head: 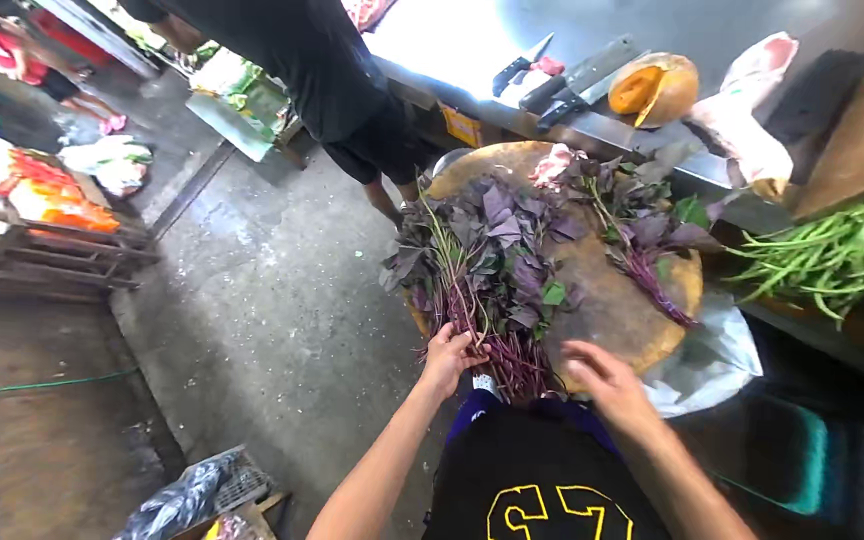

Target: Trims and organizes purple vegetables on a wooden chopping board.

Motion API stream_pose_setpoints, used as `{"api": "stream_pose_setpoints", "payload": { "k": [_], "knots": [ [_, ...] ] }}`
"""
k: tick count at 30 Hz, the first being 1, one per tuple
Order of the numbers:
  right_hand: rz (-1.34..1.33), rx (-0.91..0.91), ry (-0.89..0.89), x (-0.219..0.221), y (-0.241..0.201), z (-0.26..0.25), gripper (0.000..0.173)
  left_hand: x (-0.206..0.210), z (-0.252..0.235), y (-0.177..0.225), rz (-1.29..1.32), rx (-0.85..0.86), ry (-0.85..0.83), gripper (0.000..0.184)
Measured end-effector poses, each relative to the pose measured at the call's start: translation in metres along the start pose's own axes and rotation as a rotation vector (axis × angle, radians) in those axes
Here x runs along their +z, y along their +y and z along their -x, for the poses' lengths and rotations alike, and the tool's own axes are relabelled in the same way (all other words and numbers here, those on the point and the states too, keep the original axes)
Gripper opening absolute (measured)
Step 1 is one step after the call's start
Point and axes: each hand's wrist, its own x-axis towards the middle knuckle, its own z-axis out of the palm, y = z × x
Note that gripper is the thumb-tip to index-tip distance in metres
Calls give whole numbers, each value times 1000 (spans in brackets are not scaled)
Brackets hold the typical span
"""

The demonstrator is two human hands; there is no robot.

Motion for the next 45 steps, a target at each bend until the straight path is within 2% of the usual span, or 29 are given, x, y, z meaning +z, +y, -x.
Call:
{"api": "stream_pose_setpoints", "payload": {
  "k": [2, 4, 7, 10, 11, 13, 15, 18, 20, 23, 25, 29, 33, 36, 40, 42, 45],
  "knots": [
    [83, -47, -192, 45, -25, -31, 55, 3, -3, -6, -45, 49, 23, 41],
    [223, -23, -294, 79, -35, -61, 66, 7, -5, -13, -64, 109, 36, 40],
    [296, 30, -328, 94, -44, -83, 47, 8, -8, -15, -10, 157, -13, 48],
    [52, 131, -271, 82, -53, -78, 35, 2, -4, -12, 46, 140, -39, 51],
    [-85, 164, -201, 77, -55, -75, 34, -2, -3, -12, 58, 138, -45, 51],
    [-287, 112, -36, 68, -57, -70, 34, -11, 0, -14, 56, 171, -61, 49],
    [-255, 69, -62, 62, -61, -68, 34, -15, 5, -13, 21, 198, -96, 44],
    [-113, 213, -311, 71, -58, -73, 38, -11, 4, -7, -118, 198, -206, 33],
    [-84, 285, -331, 87, -51, -80, 37, -6, 0, 4, -239, 171, -265, 27],
    [-71, 292, -296, 87, -61, -90, 28, -4, -2, 28, -365, 159, -285, 27],
    [-111, 228, -187, 69, -82, -91, 26, -9, 2, 42, -362, 193, -245, 27],
    [-323, -11, -28, 9, -136, -78, 23, -27, 13, 47, -160, 362, -167, 25],
    [-370, -232, -19, -19, -163, -63, 25, -23, 29, 24, 26, 375, -218, 30],
    [-235, -211, -5, -6, -156, -65, 27, -9, 21, -9, -1, 274, -152, 38],
    [-184, -132, 7, 22, -120, -70, 30, 4, 7, -33, -126, 80, -83, 30],
    [-216, -101, 30, 25, -110, -70, 28, 6, 7, -28, -281, 134, -28, 28],
    [-291, -86, 72, 13, -105, -72, 28, 8, 24, 12, -498, 320, 12, 36]
  ]
}}
